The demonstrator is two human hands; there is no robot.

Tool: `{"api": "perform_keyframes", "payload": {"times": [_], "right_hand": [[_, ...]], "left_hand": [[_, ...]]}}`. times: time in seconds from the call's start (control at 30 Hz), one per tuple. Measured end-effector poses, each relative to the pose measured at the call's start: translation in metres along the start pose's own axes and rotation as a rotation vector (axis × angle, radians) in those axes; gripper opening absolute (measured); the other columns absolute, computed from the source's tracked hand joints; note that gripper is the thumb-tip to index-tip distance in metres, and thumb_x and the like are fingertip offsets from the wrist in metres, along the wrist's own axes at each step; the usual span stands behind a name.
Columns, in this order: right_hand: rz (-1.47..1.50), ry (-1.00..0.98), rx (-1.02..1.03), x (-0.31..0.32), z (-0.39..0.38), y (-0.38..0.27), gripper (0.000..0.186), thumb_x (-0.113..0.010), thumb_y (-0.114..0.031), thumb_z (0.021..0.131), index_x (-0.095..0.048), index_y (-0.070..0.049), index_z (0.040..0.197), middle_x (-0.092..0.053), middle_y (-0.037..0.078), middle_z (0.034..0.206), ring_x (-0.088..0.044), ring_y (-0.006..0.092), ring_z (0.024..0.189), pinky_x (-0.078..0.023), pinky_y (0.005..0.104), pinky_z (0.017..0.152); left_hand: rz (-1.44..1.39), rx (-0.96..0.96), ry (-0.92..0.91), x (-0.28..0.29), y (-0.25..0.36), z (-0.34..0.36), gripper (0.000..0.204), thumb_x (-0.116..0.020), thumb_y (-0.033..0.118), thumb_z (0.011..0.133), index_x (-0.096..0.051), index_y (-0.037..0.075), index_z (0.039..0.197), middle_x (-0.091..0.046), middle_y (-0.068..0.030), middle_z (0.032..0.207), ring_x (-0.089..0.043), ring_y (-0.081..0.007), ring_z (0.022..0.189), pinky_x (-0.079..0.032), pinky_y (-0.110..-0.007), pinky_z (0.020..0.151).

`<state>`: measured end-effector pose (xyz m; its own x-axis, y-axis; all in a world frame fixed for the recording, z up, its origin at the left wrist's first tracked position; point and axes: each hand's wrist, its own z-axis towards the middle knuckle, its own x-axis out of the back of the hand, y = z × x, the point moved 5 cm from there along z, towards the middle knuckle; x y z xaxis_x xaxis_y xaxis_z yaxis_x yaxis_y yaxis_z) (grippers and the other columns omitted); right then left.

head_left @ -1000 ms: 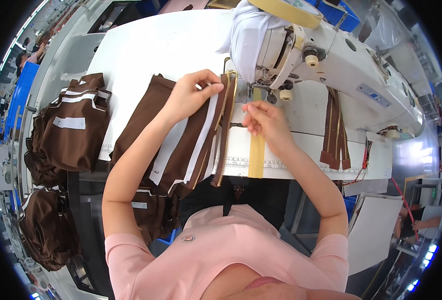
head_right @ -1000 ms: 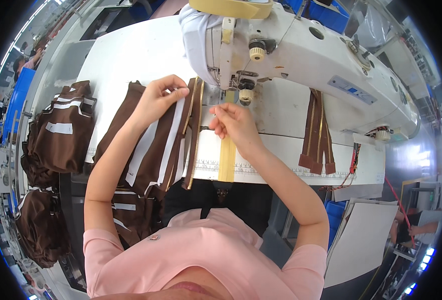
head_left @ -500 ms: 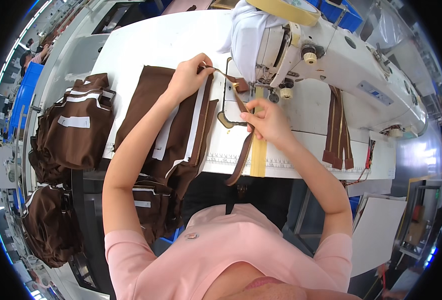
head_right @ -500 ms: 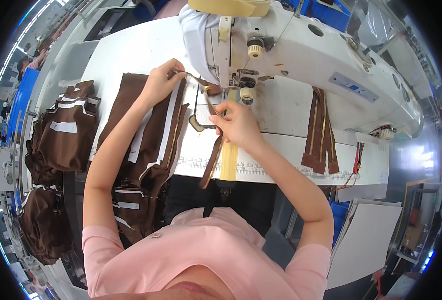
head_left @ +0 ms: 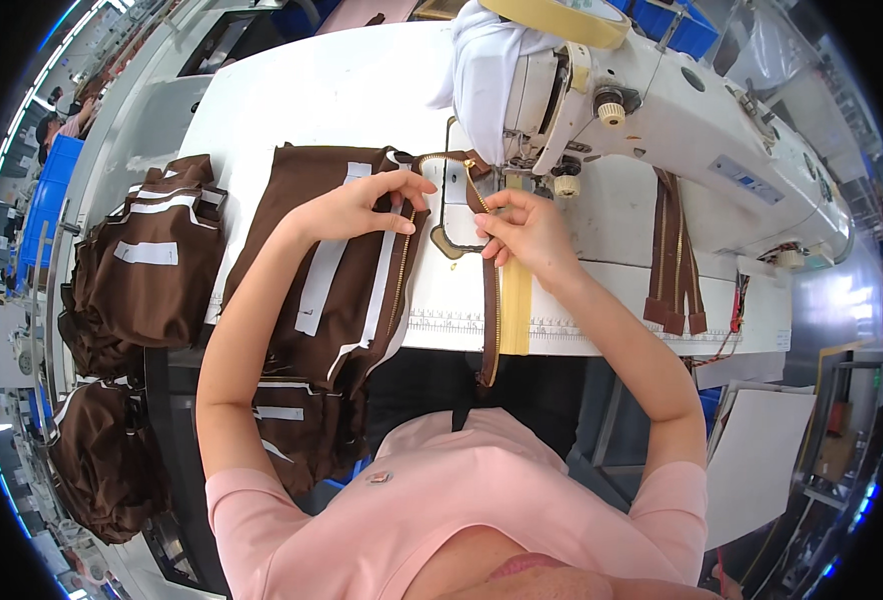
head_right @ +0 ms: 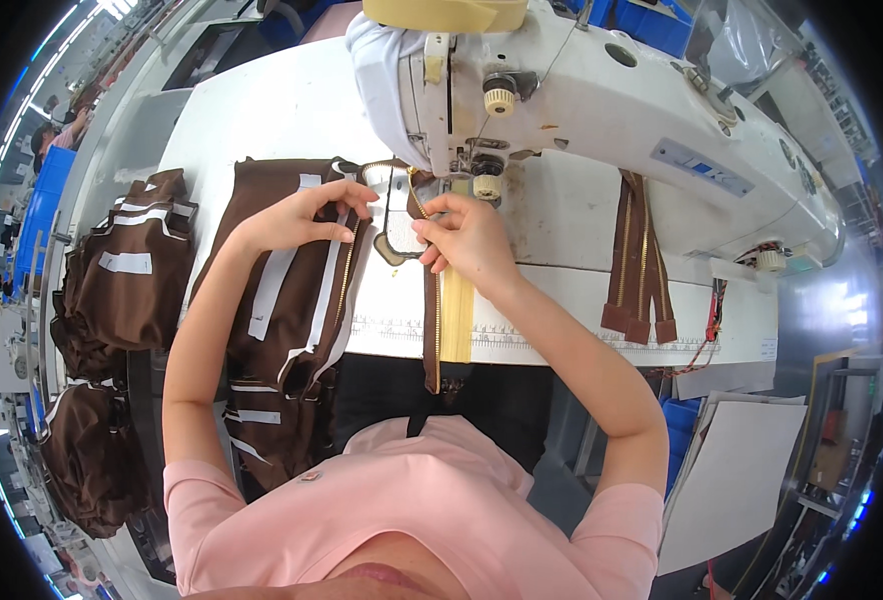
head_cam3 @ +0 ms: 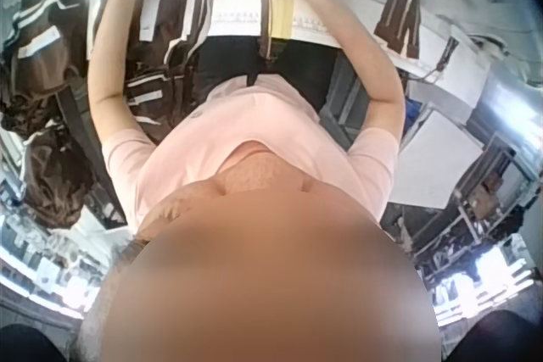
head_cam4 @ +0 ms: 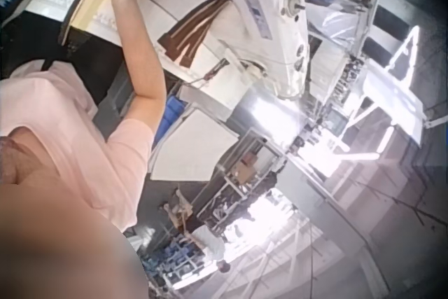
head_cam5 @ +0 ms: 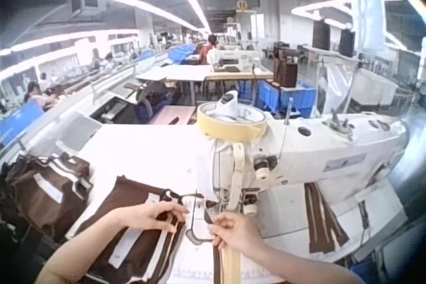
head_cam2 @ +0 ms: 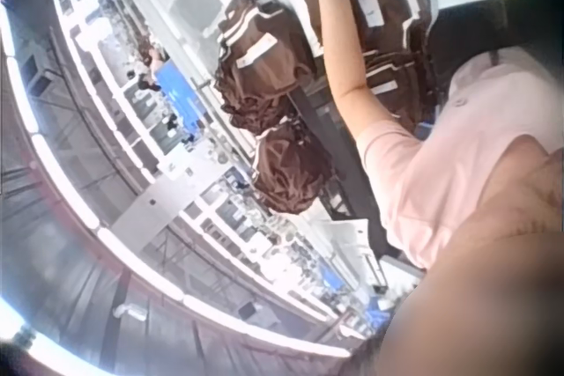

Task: Sewing zippers onto brown fabric panels using an industrial sewing machine.

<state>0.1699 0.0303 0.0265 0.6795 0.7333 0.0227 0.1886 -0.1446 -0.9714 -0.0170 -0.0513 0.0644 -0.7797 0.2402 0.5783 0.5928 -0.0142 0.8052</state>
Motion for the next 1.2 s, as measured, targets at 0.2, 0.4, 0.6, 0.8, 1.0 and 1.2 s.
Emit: {"api": "perform_keyframes", "payload": {"times": [0.2,0.4,0.6,0.8,1.0,1.2], "right_hand": [[0.064,-0.007,-0.026,-0.003,-0.001,-0.002,0.025,-0.061,-0.017,0.091,-0.058,0.005,0.102,-0.065,0.011,0.083,-0.067,0.0145,0.07,-0.053,0.0236,0.052],[0.06,0.017,-0.012,-0.003,-0.008,-0.005,0.023,-0.055,-0.017,0.095,-0.058,0.003,0.106,-0.065,0.01,0.09,-0.068,0.0162,0.078,-0.054,0.0237,0.058],[-0.536,0.273,0.352,0.003,-0.022,-0.02,0.015,-0.065,-0.012,0.084,-0.065,-0.004,0.097,-0.067,0.004,0.078,-0.061,0.011,0.063,-0.047,0.0284,0.051],[-1.029,0.514,1.035,-0.015,-0.046,-0.037,0.021,-0.069,-0.006,0.07,-0.066,-0.007,0.091,-0.057,0.002,0.067,-0.055,0.0166,0.061,-0.045,0.0292,0.053],[-1.213,0.473,1.2,-0.029,-0.057,-0.04,0.02,-0.066,-0.007,0.07,-0.066,-0.006,0.091,-0.048,0.0,0.068,-0.052,0.0151,0.064,-0.043,0.0277,0.055],[-0.967,0.303,1.145,-0.036,-0.061,-0.04,0.023,-0.071,-0.006,0.073,-0.068,-0.003,0.096,-0.054,0.004,0.078,-0.054,0.0198,0.066,-0.046,0.0309,0.058]], "left_hand": [[0.24,-0.131,0.054,-0.007,0.001,0.011,0.013,-0.068,0.007,0.079,-0.065,0.008,0.092,-0.06,-0.0066,0.102,-0.054,-0.0217,0.095,-0.042,-0.033,0.089],[0.075,-0.097,0.073,-0.019,0.034,0.019,0.011,-0.062,0.013,0.087,-0.064,0.007,0.096,-0.064,-0.0051,0.081,-0.053,-0.0171,0.077,-0.044,-0.031,0.072],[-0.122,0.06,0.157,-0.028,0.03,0.018,0.012,-0.066,0.009,0.085,-0.061,0.002,0.094,-0.061,-0.001,0.072,-0.052,-0.0064,0.068,-0.043,-0.024,0.066],[-0.205,0.094,0.163,-0.035,0.027,0.014,0.014,-0.065,0.01,0.086,-0.06,0.0,0.096,-0.055,0.0028,0.067,-0.047,-0.0047,0.066,-0.04,-0.022,0.063],[-0.344,0.1,0.213,-0.041,0.018,0.012,0.026,-0.058,0.023,0.093,-0.062,-0.002,0.088,-0.046,0.005,0.065,-0.038,-0.0046,0.063,-0.035,-0.023,0.057],[-0.315,0.078,0.217,-0.044,0.009,0.012,0.027,-0.057,0.022,0.093,-0.066,-0.004,0.091,-0.046,0.0033,0.063,-0.039,-0.0046,0.063,-0.035,-0.024,0.055]]}}
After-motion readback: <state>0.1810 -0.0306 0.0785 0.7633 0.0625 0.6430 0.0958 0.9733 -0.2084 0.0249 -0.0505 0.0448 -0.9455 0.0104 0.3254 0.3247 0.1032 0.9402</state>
